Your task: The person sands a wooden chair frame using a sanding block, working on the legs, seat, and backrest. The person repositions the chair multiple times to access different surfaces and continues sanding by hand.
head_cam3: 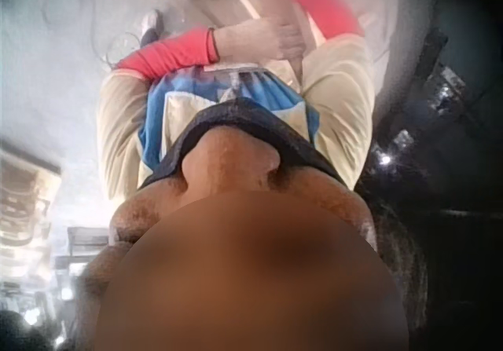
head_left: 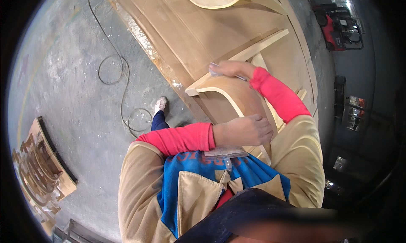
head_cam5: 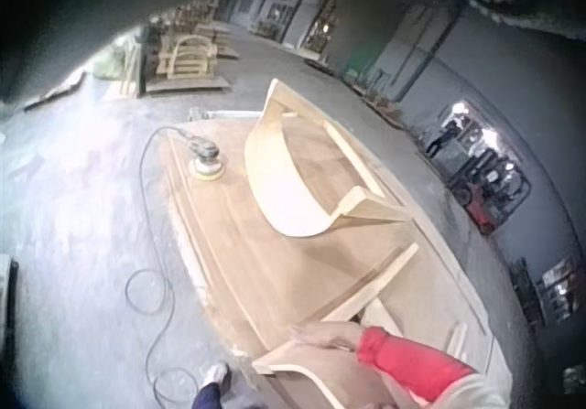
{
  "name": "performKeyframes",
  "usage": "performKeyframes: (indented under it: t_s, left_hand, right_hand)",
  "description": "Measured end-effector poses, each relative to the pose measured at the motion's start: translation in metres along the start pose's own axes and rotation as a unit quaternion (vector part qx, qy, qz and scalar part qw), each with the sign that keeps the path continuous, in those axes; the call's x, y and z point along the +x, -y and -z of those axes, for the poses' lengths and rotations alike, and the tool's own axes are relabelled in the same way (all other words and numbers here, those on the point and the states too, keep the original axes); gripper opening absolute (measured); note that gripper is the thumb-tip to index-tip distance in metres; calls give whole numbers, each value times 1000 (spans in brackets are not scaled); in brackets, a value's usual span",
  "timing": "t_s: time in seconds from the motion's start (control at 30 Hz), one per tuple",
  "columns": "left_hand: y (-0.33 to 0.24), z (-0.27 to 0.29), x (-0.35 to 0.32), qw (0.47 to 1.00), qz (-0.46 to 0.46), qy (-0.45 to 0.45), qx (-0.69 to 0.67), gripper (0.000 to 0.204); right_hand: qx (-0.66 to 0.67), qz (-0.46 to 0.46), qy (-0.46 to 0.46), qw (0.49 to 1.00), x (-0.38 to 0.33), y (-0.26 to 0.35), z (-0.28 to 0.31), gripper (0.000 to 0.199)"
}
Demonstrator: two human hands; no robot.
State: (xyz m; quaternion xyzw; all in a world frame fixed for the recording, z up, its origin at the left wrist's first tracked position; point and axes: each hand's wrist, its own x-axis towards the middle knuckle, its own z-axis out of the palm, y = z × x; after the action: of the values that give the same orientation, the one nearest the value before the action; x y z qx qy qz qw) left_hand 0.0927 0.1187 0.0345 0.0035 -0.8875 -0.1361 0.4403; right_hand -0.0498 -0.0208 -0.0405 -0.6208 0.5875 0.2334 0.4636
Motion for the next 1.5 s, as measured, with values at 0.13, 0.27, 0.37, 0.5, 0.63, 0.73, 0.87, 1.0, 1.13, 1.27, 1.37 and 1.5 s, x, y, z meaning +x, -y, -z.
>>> performKeyframes:
  t_s: [0.13, 0.27, 0.37, 0.5, 0.63, 0.73, 0.87, 1.0, 1.13, 1.27, 1.37, 1.5]
  left_hand:
    - [8, -4, -6, 999, -31, 10, -26, 21]
    - [6, -8, -7, 999, -30, -16, -33, 21]
    - [6, -8, -8, 998, -30, -25, -45, 22]
    - [11, -5, -8, 999, -27, -23, -39, 24]
    - [11, -3, -7, 999, -21, -24, -36, 24]
    - [11, -2, -5, 999, -19, -15, -37, 23]
    - [12, 1, -1, 999, -3, 20, -41, 22]
    - [12, 7, 6, 999, 0, 2, -52, 13]
    - [7, 12, 13, 996, 22, 56, -68, 27]
    - [0, 15, 18, 991, 51, 90, -80, 41]
    - [-3, 15, 19, 988, 63, 117, -77, 44]
    - [-3, 11, 15, 991, 77, 69, -82, 30]
  right_hand:
    - [117, 32, -122, 985, -78, -28, -7, 69]
    - [225, -26, -265, 937, -156, -54, -39, 54]
    - [98, 0, -223, 970, -134, -46, -29, 55]
    - [1, 5, -24, 1000, -38, -2, -1, 64]
    - [-36, 42, 25, 998, -6, 13, 5, 63]
    - [62, 59, -115, 990, -47, -14, -10, 64]
    - [203, -22, -253, 946, -124, -68, -51, 58]
    - [256, -106, -240, 930, -208, -118, -107, 55]
    - [304, -3, -312, 900, -287, -142, -177, 56]
    - [308, -148, -264, 902, -308, -145, -193, 55]
    - [237, -37, -259, 936, -250, -132, -143, 59]
    - [220, 69, -203, 952, -134, -85, -56, 68]
